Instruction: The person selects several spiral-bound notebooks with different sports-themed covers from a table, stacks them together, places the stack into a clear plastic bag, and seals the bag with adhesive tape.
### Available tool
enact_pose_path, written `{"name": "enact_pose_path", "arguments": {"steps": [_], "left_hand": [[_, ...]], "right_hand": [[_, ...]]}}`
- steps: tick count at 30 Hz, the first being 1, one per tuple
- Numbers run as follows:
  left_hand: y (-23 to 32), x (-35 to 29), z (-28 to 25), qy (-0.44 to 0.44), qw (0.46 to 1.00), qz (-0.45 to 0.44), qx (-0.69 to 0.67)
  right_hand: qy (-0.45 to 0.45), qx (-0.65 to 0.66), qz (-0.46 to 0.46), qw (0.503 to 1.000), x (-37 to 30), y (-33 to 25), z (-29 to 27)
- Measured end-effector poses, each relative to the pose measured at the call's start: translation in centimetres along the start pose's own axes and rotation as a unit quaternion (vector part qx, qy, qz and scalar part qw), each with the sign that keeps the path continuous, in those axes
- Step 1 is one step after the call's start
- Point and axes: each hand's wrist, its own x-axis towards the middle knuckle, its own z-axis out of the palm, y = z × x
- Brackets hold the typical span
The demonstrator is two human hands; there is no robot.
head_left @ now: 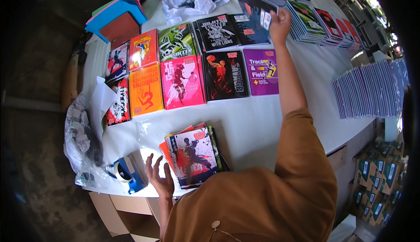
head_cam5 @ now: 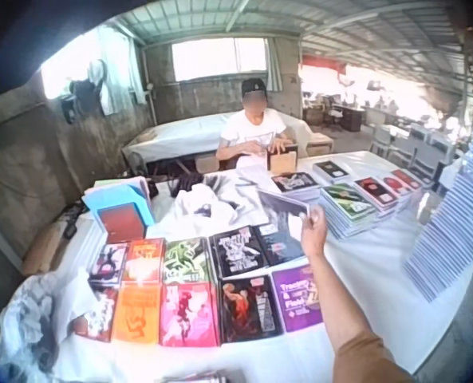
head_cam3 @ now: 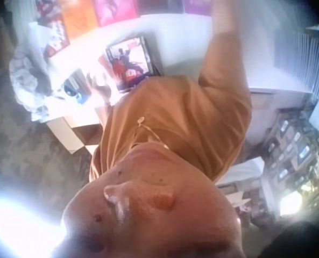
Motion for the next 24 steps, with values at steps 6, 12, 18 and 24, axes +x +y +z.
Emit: {"name": "enact_pose_path", "arguments": {"steps": [6, 12, 18, 24], "left_hand": [[5.2, 2.6, -1.5, 0.064, 0.958, 0.027, -0.279], [7.3, 4.1, -4.1, 0.082, 0.862, -0.012, -0.500], [2.9, 1.9, -0.9, -0.056, 0.977, -0.038, -0.201], [-4.4, -0.6, 6.2, -0.155, 0.965, -0.172, -0.120]], "right_hand": [[-0.128, 0.259, -0.005, 0.957, -11.2, -23.5, -3.3], [-0.172, 0.451, 0.344, 0.806, -24.3, -31.2, -8.1], [-0.455, 0.166, 0.412, 0.772, -32.2, -25.6, -15.8], [-0.406, 0.126, 0.551, 0.718, -33.8, -21.0, -12.7]]}}
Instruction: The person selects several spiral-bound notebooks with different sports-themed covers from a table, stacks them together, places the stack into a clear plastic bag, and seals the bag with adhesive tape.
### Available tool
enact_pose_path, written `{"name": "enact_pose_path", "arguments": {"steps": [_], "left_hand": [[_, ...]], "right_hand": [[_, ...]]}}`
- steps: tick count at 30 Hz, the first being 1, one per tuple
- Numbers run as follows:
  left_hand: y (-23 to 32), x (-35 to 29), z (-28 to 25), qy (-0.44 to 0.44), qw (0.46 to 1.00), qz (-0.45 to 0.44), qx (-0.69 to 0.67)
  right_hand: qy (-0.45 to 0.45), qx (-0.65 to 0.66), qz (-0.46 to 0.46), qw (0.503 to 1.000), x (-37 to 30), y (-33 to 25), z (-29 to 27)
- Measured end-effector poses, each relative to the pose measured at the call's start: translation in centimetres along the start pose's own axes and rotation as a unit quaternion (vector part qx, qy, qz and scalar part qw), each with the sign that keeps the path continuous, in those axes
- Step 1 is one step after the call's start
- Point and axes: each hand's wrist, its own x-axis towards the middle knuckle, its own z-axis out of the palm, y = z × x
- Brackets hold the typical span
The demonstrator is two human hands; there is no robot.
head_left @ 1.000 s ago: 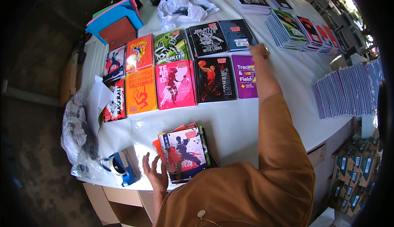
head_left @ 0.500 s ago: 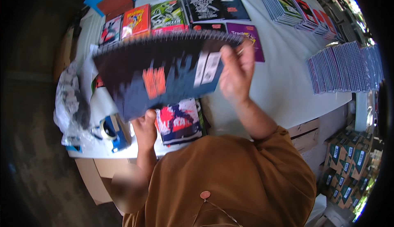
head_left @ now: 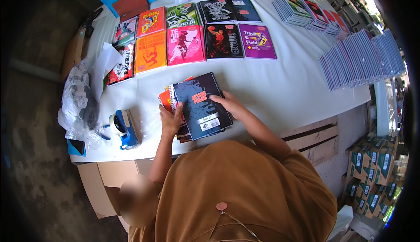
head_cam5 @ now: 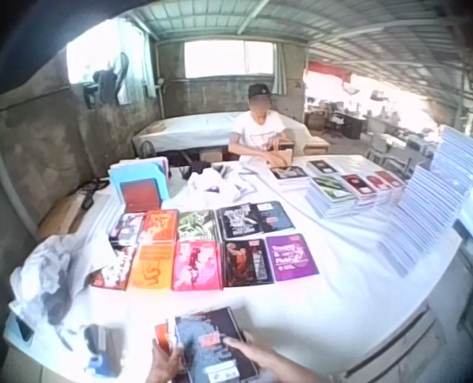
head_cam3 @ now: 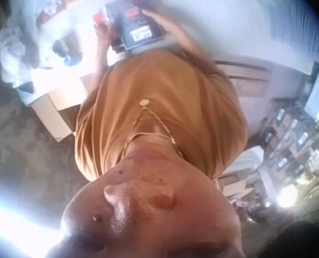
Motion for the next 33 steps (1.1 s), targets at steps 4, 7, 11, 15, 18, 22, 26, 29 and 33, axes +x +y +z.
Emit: {"name": "enact_pose_path", "arguments": {"steps": [4, 7, 11, 15, 18, 22, 26, 29, 33], "left_hand": [[1.2, 0.5, 0.1, -0.041, 0.989, -0.033, -0.135], [1.7, 0.6, -0.7, -0.074, 0.967, -0.134, -0.203], [2.3, -1.2, -1.3, -0.037, 0.946, -0.093, -0.307], [4.9, -6.3, -4.6, -0.017, 0.896, 0.158, -0.416], [4.3, -6.3, -5.6, -0.084, 0.893, 0.218, -0.385], [2.5, -6.2, -3.2, -0.192, 0.887, 0.200, -0.370], [2.5, -5.9, -2.0, -0.211, 0.907, 0.076, -0.357], [2.9, -4.8, -2.1, -0.125, 0.885, 0.257, -0.368], [3.6, -5.5, -1.1, -0.090, 0.868, 0.295, -0.390]], "right_hand": [[-0.025, -0.133, 0.065, 0.989, 1.6, -1.0, 0.7], [-0.052, -0.003, 0.165, 0.985, 1.1, -1.1, 1.8], [-0.038, 0.014, 0.036, 0.999, -1.8, -0.7, 3.9], [-0.028, -0.075, -0.249, 0.965, -7.0, -2.0, 3.8], [-0.037, -0.053, -0.345, 0.936, -7.3, -0.2, 2.4], [-0.049, -0.087, -0.377, 0.921, -6.1, -0.3, 1.5], [-0.007, -0.176, -0.335, 0.925, -5.4, 0.1, 1.1], [0.013, -0.027, -0.432, 0.901, -5.0, -0.7, 2.1], [0.024, -0.018, -0.371, 0.928, -5.2, -0.2, 2.8]]}}
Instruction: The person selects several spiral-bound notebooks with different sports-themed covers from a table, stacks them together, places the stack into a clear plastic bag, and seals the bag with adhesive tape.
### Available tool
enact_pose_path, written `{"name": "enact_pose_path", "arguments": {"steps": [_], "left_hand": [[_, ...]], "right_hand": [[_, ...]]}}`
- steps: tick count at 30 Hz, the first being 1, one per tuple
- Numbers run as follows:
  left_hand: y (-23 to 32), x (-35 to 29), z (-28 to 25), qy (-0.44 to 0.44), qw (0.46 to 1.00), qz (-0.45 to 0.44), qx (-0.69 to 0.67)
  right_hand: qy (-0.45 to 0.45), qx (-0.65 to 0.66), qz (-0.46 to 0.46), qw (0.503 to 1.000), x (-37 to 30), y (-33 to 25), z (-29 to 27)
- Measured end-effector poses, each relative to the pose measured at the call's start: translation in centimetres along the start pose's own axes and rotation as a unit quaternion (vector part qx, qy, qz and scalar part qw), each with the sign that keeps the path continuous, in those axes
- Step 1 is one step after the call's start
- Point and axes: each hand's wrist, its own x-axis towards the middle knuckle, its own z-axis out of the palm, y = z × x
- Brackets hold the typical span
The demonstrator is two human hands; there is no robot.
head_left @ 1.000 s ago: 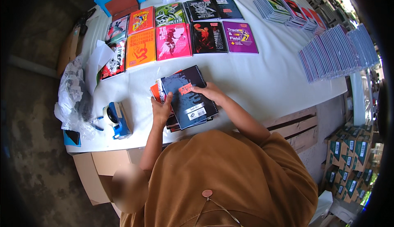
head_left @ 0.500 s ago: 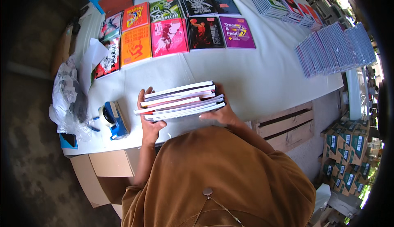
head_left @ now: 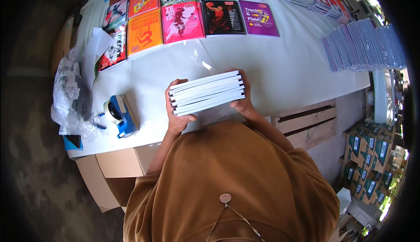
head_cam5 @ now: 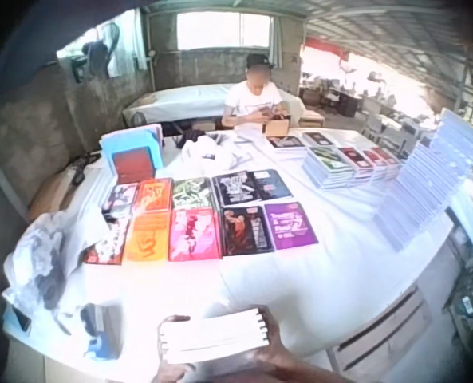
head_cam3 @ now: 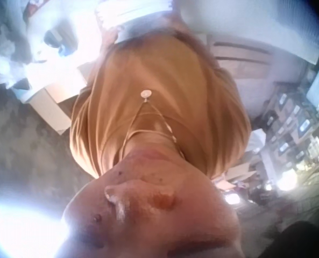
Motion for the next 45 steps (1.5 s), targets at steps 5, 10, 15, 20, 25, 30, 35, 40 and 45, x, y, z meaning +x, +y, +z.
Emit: {"name": "enact_pose_path", "arguments": {"steps": [5, 10, 15, 20, 25, 30, 35, 40, 45], "left_hand": [[-1.3, -0.9, -0.3, 0.009, 1.000, 0.000, -0.025], [-1.8, -1.2, -0.5, 0.027, 0.999, -0.002, 0.034], [-1.5, -1.1, -0.2, 0.029, 0.999, -0.017, -0.003], [-1.1, -1.2, -0.1, 0.029, 0.999, -0.030, -0.013], [-1.3, -1.2, -0.4, 0.023, 0.999, -0.031, -0.009], [-1.2, -1.2, -0.4, 0.020, 0.999, -0.036, -0.018], [-1.2, -1.4, -0.4, 0.029, 0.997, -0.063, -0.017], [-1.5, -1.6, -0.7, 0.025, 0.996, -0.087, -0.007], [-2.2, -1.8, -1.0, 0.010, 0.995, -0.097, -0.006]], "right_hand": [[0.054, -0.053, -0.046, 0.996, -0.4, 1.1, 0.0], [0.060, -0.071, -0.048, 0.995, -0.2, 1.0, 0.3], [0.055, -0.088, -0.064, 0.992, -0.1, 1.4, -0.1], [0.044, -0.102, -0.069, 0.991, -0.1, 1.4, -0.1], [0.036, -0.090, -0.056, 0.994, -0.1, 1.0, 0.0], [0.034, -0.097, -0.059, 0.993, 0.0, 1.1, -0.2], [0.038, -0.104, -0.060, 0.992, -0.2, 1.1, -0.2], [0.034, -0.091, -0.051, 0.994, 0.0, 1.1, -0.3], [0.044, -0.079, -0.047, 0.995, -0.3, 1.0, -0.3]]}}
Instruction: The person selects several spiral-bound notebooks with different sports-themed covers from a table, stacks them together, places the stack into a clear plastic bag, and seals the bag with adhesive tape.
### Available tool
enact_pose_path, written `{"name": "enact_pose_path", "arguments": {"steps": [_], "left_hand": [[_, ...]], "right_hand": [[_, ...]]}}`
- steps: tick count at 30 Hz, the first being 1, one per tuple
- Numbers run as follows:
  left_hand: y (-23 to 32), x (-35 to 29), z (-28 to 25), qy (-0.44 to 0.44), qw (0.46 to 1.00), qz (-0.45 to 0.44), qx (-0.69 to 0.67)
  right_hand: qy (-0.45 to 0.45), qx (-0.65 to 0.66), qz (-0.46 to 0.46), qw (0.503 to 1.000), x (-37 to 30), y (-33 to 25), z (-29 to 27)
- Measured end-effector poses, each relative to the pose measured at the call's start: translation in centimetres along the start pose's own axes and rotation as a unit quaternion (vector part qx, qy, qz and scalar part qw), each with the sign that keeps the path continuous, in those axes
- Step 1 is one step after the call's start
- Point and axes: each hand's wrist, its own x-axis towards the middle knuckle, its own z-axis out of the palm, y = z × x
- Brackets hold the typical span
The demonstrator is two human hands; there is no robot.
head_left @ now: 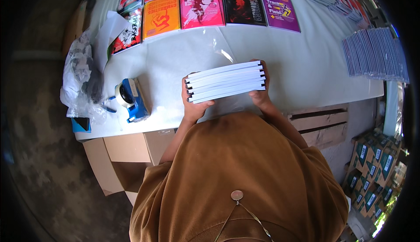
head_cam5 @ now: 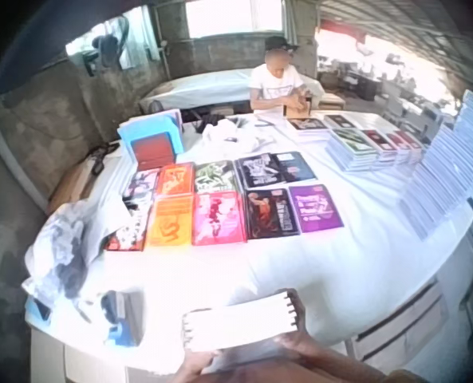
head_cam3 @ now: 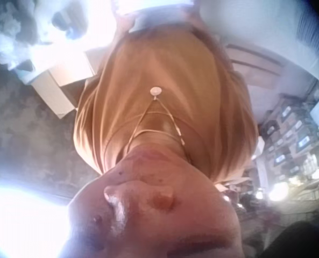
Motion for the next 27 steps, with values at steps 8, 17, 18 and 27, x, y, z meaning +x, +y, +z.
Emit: {"name": "enact_pose_path", "arguments": {"steps": [8, 17, 18, 27], "left_hand": [[6.0, 1.9, -0.5, -0.029, 0.987, 0.117, 0.105], [16.6, 8.8, 5.3, -0.219, 0.764, 0.030, 0.606], [17.0, 9.6, 6.2, -0.262, 0.721, 0.034, 0.640], [14.6, 12.5, 10.6, -0.341, 0.696, 0.091, 0.625]], "right_hand": [[-0.002, 0.124, 0.052, 0.991, -0.1, -3.6, 0.6], [0.086, 0.028, 0.029, 0.996, -0.5, -3.9, 0.6], [0.103, -0.003, 0.027, 0.994, -0.4, -4.0, 0.5], [-0.086, 0.011, -0.126, 0.988, -2.9, -0.3, -0.1]]}}
